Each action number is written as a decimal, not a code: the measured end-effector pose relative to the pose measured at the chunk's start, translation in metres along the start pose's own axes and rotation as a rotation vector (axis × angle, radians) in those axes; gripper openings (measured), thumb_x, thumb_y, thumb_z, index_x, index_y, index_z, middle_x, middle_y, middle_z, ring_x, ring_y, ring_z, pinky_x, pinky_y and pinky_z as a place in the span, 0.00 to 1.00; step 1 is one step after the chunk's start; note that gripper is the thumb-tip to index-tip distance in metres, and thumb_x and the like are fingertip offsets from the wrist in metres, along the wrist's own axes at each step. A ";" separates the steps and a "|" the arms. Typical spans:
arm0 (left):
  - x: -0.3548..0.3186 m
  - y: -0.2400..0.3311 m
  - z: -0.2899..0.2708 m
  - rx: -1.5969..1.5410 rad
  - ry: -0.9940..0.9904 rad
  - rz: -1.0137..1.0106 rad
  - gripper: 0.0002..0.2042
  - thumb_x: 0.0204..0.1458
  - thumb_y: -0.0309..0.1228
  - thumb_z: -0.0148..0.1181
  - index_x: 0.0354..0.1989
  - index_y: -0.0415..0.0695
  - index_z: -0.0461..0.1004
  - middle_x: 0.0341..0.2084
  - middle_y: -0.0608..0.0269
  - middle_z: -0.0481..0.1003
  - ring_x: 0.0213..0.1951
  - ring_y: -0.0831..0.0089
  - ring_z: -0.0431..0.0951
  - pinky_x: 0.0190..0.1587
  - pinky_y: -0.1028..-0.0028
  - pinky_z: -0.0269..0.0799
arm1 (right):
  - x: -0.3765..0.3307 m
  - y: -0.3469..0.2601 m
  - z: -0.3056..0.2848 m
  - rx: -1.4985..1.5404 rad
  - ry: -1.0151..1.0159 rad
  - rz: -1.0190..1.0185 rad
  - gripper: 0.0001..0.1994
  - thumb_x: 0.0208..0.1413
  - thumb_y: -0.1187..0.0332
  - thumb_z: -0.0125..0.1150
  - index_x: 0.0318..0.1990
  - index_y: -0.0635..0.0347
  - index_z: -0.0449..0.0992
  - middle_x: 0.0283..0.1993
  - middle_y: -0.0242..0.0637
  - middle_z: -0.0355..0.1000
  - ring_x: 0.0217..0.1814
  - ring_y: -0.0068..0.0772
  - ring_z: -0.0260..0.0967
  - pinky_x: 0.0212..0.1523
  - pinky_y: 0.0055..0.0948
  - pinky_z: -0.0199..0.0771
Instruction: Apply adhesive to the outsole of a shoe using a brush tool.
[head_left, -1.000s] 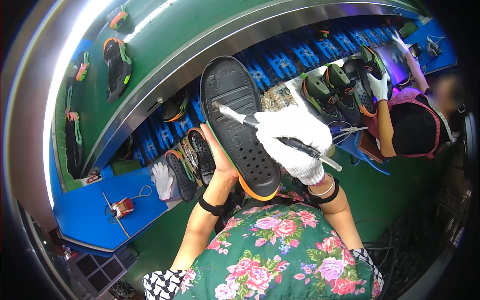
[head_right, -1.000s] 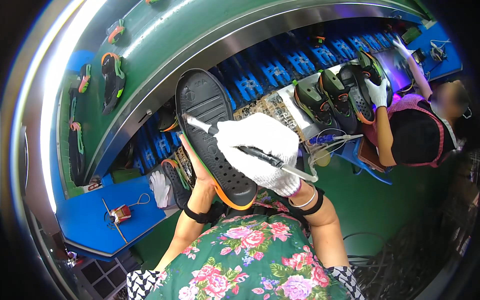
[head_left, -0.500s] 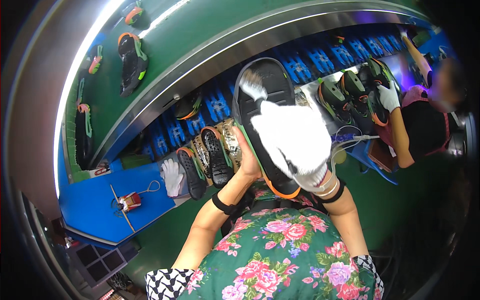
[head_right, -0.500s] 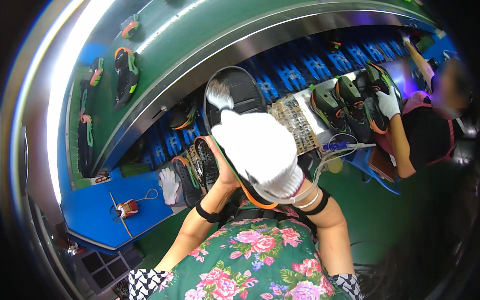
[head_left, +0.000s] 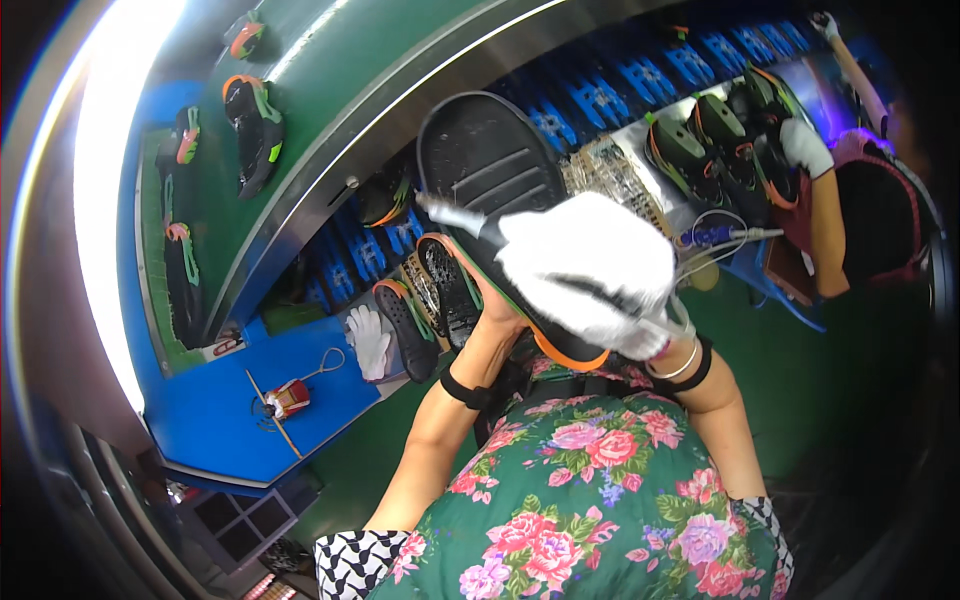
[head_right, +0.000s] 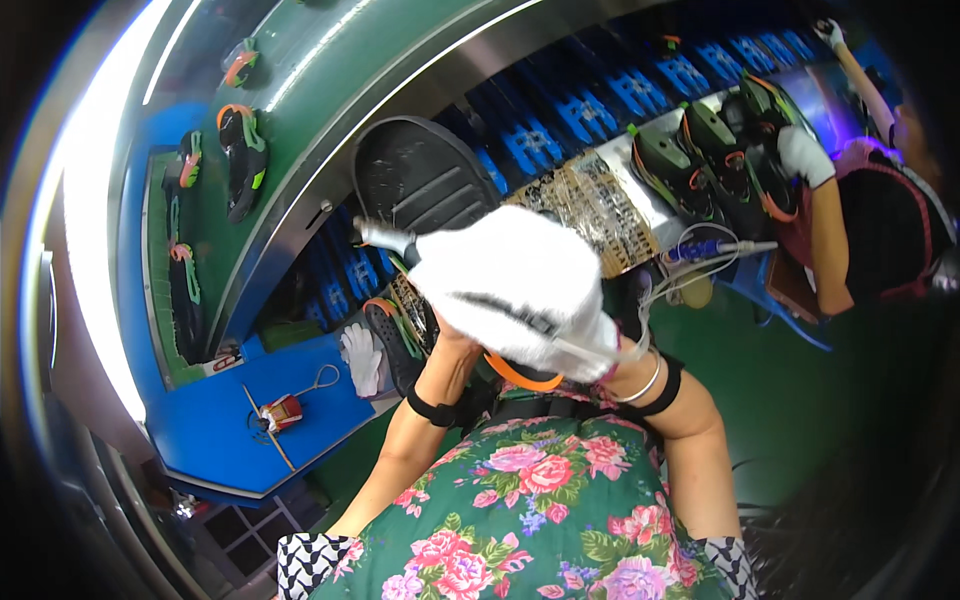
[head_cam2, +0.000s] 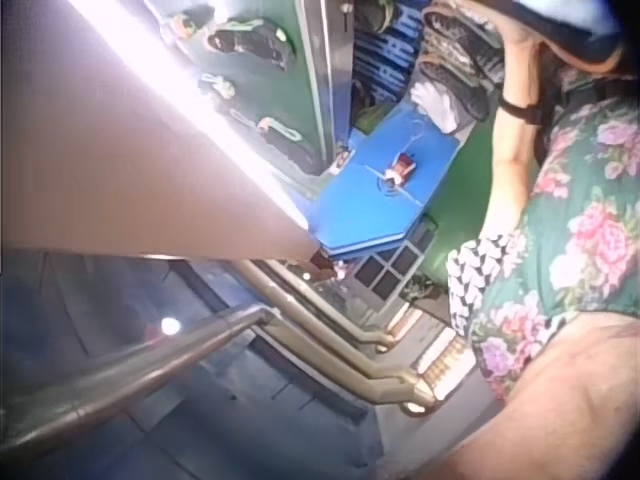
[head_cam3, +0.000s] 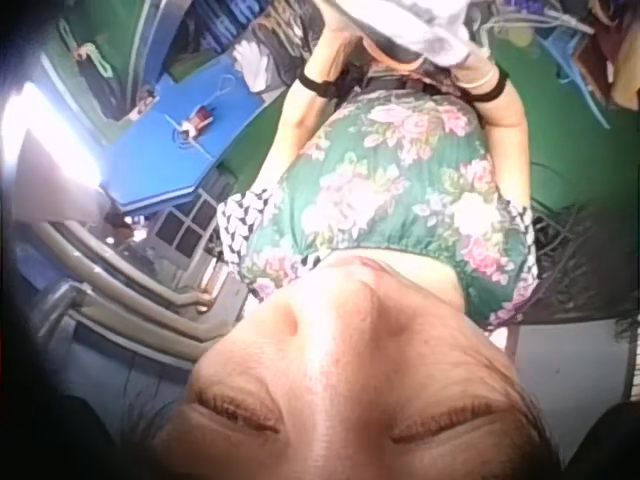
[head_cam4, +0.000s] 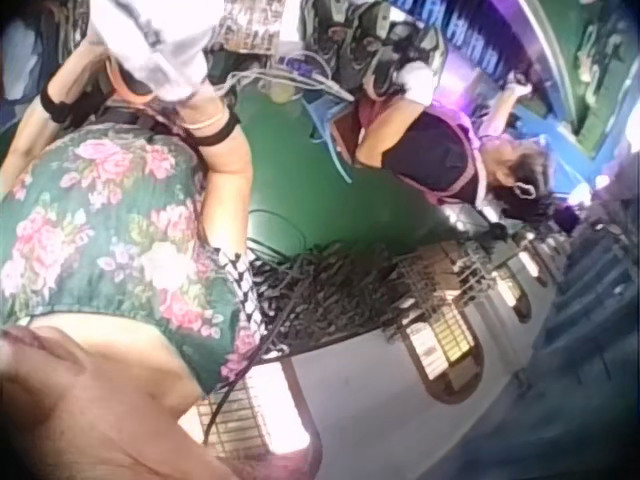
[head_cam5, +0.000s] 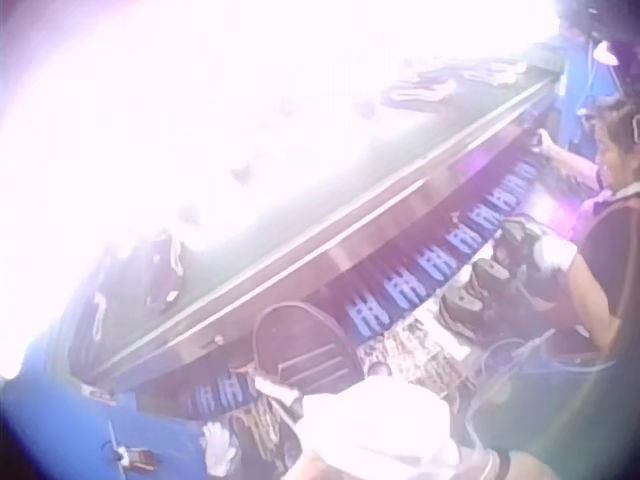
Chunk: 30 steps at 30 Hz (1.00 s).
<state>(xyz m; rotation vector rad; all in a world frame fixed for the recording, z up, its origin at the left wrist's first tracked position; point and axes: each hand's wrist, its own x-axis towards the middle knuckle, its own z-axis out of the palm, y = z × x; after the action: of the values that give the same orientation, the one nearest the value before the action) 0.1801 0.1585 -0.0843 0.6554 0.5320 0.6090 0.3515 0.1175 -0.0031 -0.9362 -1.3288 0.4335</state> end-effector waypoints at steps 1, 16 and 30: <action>0.003 -0.003 -0.003 -0.088 -0.029 0.004 0.58 0.52 0.84 0.24 0.71 0.42 0.64 0.62 0.50 0.74 0.63 0.55 0.75 0.68 0.53 0.68 | -0.002 0.001 0.000 -0.002 0.020 0.012 0.14 0.51 0.77 0.70 0.47 0.61 0.86 0.46 0.45 0.84 0.48 0.44 0.82 0.51 0.38 0.81; 0.002 -0.017 -0.007 -0.455 -0.078 0.000 0.55 0.54 0.82 0.28 0.67 0.41 0.68 0.58 0.50 0.76 0.60 0.55 0.78 0.66 0.54 0.71 | -0.004 -0.023 -0.002 -0.302 -0.094 -0.145 0.18 0.52 0.77 0.68 0.53 0.59 0.84 0.50 0.42 0.83 0.46 0.42 0.80 0.47 0.39 0.82; 0.004 -0.020 -0.040 -0.512 -0.216 0.071 0.46 0.61 0.75 0.35 0.64 0.43 0.70 0.54 0.55 0.78 0.53 0.62 0.80 0.59 0.60 0.76 | -0.008 -0.017 -0.013 -0.043 -0.050 -0.034 0.14 0.52 0.75 0.71 0.47 0.58 0.87 0.45 0.42 0.84 0.44 0.43 0.82 0.44 0.38 0.81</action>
<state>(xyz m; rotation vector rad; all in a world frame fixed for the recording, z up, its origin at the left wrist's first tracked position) 0.1649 0.1642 -0.1264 0.2496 0.1377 0.6983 0.3580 0.0972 0.0052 -0.9429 -1.4022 0.4057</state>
